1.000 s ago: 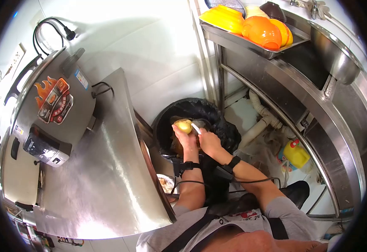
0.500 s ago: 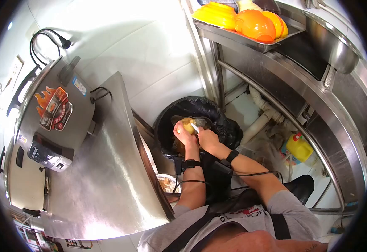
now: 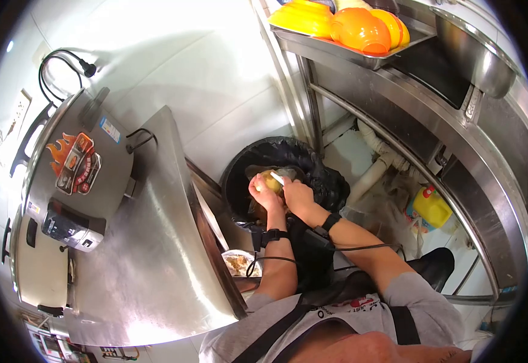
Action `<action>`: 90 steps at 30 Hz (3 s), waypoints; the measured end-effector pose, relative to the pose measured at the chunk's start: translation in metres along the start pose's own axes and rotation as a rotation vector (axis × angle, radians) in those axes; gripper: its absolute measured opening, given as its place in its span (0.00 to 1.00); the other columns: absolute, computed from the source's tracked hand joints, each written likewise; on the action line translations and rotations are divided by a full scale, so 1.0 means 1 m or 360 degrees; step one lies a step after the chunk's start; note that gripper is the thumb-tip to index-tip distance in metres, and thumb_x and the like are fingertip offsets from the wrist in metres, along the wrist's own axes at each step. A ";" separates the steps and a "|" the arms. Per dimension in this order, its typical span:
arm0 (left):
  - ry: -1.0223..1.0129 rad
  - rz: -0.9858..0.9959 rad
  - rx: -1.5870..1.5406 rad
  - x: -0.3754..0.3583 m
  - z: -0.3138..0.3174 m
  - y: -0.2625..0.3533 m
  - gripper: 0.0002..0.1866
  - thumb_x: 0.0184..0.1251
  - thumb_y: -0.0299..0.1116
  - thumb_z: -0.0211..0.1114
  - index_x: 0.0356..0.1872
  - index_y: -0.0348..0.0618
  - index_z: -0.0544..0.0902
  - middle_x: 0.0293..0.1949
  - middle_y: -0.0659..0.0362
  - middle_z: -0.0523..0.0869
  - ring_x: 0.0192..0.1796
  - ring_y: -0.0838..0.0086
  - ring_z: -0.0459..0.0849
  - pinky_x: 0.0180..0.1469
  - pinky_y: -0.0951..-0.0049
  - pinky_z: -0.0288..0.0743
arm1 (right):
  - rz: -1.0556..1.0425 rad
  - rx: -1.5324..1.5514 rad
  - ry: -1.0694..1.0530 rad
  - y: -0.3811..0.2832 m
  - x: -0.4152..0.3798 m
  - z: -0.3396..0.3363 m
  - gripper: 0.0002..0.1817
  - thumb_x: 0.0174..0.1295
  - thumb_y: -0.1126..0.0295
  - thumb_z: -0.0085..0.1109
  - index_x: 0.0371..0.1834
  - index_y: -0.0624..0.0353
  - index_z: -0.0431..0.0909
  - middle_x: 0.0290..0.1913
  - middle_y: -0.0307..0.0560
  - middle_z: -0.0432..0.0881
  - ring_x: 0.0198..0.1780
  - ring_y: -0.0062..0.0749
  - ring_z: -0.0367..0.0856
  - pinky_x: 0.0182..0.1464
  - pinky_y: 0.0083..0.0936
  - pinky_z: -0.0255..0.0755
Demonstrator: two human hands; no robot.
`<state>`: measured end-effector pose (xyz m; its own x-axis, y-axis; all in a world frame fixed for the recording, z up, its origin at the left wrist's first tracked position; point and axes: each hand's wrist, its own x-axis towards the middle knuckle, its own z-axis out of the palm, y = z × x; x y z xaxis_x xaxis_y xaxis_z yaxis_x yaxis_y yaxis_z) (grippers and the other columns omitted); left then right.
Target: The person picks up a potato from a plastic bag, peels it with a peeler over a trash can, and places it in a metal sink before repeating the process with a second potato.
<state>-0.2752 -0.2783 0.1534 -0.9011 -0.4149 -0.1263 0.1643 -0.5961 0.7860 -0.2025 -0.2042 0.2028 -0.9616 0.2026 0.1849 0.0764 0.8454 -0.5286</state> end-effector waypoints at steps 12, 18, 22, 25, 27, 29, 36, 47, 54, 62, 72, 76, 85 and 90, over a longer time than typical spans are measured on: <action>-0.0046 -0.0096 -0.0387 0.005 0.005 0.011 0.31 0.65 0.55 0.58 0.58 0.43 0.64 0.52 0.53 0.75 0.51 0.61 0.77 0.52 0.57 0.76 | 0.0000 -0.0029 -0.0256 0.004 -0.009 -0.016 0.12 0.63 0.71 0.43 0.45 0.65 0.72 0.38 0.62 0.82 0.40 0.52 0.83 0.41 0.42 0.77; -0.0281 -0.0073 -0.0182 0.001 0.006 0.009 0.27 0.62 0.42 0.66 0.55 0.44 0.63 0.49 0.53 0.74 0.50 0.64 0.77 0.50 0.61 0.78 | 0.0066 0.0144 -0.0143 0.003 0.003 -0.006 0.13 0.63 0.70 0.43 0.46 0.65 0.72 0.36 0.62 0.82 0.40 0.53 0.83 0.41 0.43 0.77; -0.0131 0.0148 -0.0152 0.001 0.012 0.014 0.25 0.62 0.40 0.67 0.53 0.46 0.64 0.47 0.54 0.75 0.47 0.65 0.78 0.47 0.65 0.79 | -0.0016 0.0173 -0.0307 -0.001 -0.003 -0.001 0.14 0.65 0.64 0.49 0.45 0.62 0.73 0.33 0.59 0.82 0.37 0.53 0.83 0.39 0.45 0.76; -0.0048 0.0061 -0.0111 -0.005 0.013 0.016 0.25 0.62 0.43 0.66 0.53 0.48 0.64 0.46 0.55 0.75 0.45 0.65 0.78 0.46 0.65 0.79 | -0.0184 0.0065 -0.0335 -0.003 -0.009 -0.004 0.14 0.65 0.63 0.48 0.44 0.62 0.74 0.33 0.57 0.83 0.37 0.53 0.83 0.40 0.46 0.76; 0.0108 -0.0025 -0.0287 -0.001 0.015 0.014 0.24 0.63 0.44 0.64 0.53 0.45 0.66 0.47 0.54 0.76 0.46 0.63 0.79 0.48 0.61 0.78 | -0.0059 0.0071 -0.0352 0.000 -0.007 -0.012 0.14 0.64 0.64 0.49 0.46 0.62 0.74 0.35 0.58 0.82 0.38 0.54 0.82 0.40 0.45 0.76; -0.0093 -0.0093 -0.0391 0.025 -0.007 -0.001 0.24 0.64 0.47 0.62 0.54 0.46 0.68 0.49 0.54 0.76 0.48 0.62 0.79 0.50 0.59 0.77 | 0.0054 0.0058 -0.0385 0.004 -0.007 -0.015 0.16 0.64 0.64 0.49 0.49 0.62 0.73 0.38 0.59 0.81 0.40 0.54 0.82 0.41 0.44 0.76; -0.0294 -0.0260 -0.0398 0.020 -0.025 -0.002 0.31 0.62 0.61 0.56 0.56 0.48 0.72 0.53 0.55 0.77 0.55 0.61 0.76 0.56 0.52 0.70 | 0.0134 -0.0169 -0.0235 0.016 -0.004 -0.001 0.26 0.60 0.72 0.51 0.65 0.56 0.65 0.48 0.62 0.73 0.46 0.56 0.78 0.48 0.42 0.74; -0.0491 -0.0671 -0.0781 0.019 -0.032 0.005 0.27 0.64 0.53 0.52 0.53 0.40 0.73 0.51 0.51 0.78 0.52 0.56 0.76 0.55 0.52 0.70 | -0.0039 0.0310 0.0176 0.006 -0.004 -0.018 0.27 0.60 0.69 0.55 0.64 0.54 0.62 0.45 0.59 0.73 0.45 0.54 0.77 0.45 0.43 0.74; -0.0386 -0.0708 -0.0557 0.023 -0.031 0.006 0.38 0.56 0.71 0.54 0.52 0.46 0.74 0.48 0.54 0.79 0.49 0.60 0.78 0.51 0.58 0.75 | 0.0139 0.0036 -0.0059 0.037 0.008 -0.013 0.20 0.62 0.63 0.52 0.57 0.54 0.72 0.39 0.56 0.79 0.40 0.55 0.79 0.42 0.44 0.74; -0.0490 -0.0870 -0.0443 0.013 -0.022 0.010 0.29 0.58 0.59 0.61 0.51 0.45 0.76 0.48 0.56 0.81 0.50 0.63 0.80 0.52 0.56 0.74 | -0.0381 0.0101 0.0016 0.009 0.035 -0.026 0.16 0.64 0.60 0.50 0.49 0.56 0.76 0.36 0.56 0.82 0.38 0.52 0.81 0.40 0.44 0.75; -0.0388 -0.0780 -0.0403 0.028 -0.034 -0.007 0.30 0.61 0.61 0.57 0.48 0.43 0.76 0.43 0.56 0.81 0.43 0.62 0.80 0.47 0.60 0.77 | -0.0349 -0.0260 -0.0164 0.004 -0.007 0.009 0.15 0.64 0.63 0.50 0.44 0.66 0.73 0.32 0.59 0.81 0.34 0.51 0.83 0.34 0.41 0.77; -0.0302 -0.0649 -0.0422 0.023 -0.029 -0.001 0.28 0.61 0.61 0.59 0.46 0.44 0.77 0.41 0.56 0.81 0.42 0.62 0.80 0.47 0.59 0.76 | -0.0439 -0.0103 -0.0476 0.002 -0.010 -0.009 0.14 0.65 0.61 0.49 0.41 0.62 0.75 0.34 0.60 0.81 0.35 0.53 0.82 0.36 0.43 0.76; -0.0453 -0.0525 -0.0418 0.019 -0.022 -0.001 0.18 0.61 0.46 0.63 0.45 0.45 0.78 0.42 0.59 0.83 0.45 0.65 0.81 0.50 0.61 0.76 | -0.0173 -0.0113 -0.0026 -0.003 0.016 -0.001 0.15 0.65 0.60 0.48 0.44 0.61 0.73 0.32 0.59 0.81 0.33 0.50 0.83 0.35 0.42 0.77; -0.0388 -0.0567 -0.0443 0.040 -0.039 -0.019 0.20 0.61 0.50 0.62 0.45 0.45 0.78 0.43 0.56 0.83 0.44 0.63 0.81 0.49 0.61 0.77 | -0.0444 -0.0157 -0.0452 0.001 -0.003 0.002 0.15 0.65 0.60 0.49 0.41 0.62 0.76 0.33 0.57 0.82 0.34 0.51 0.83 0.36 0.44 0.77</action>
<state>-0.2991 -0.3106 0.1099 -0.9826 0.0001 -0.1859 -0.0993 -0.8455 0.5247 -0.1997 -0.2052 0.2004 -0.9825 -0.1738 0.0665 -0.1857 0.8947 -0.4062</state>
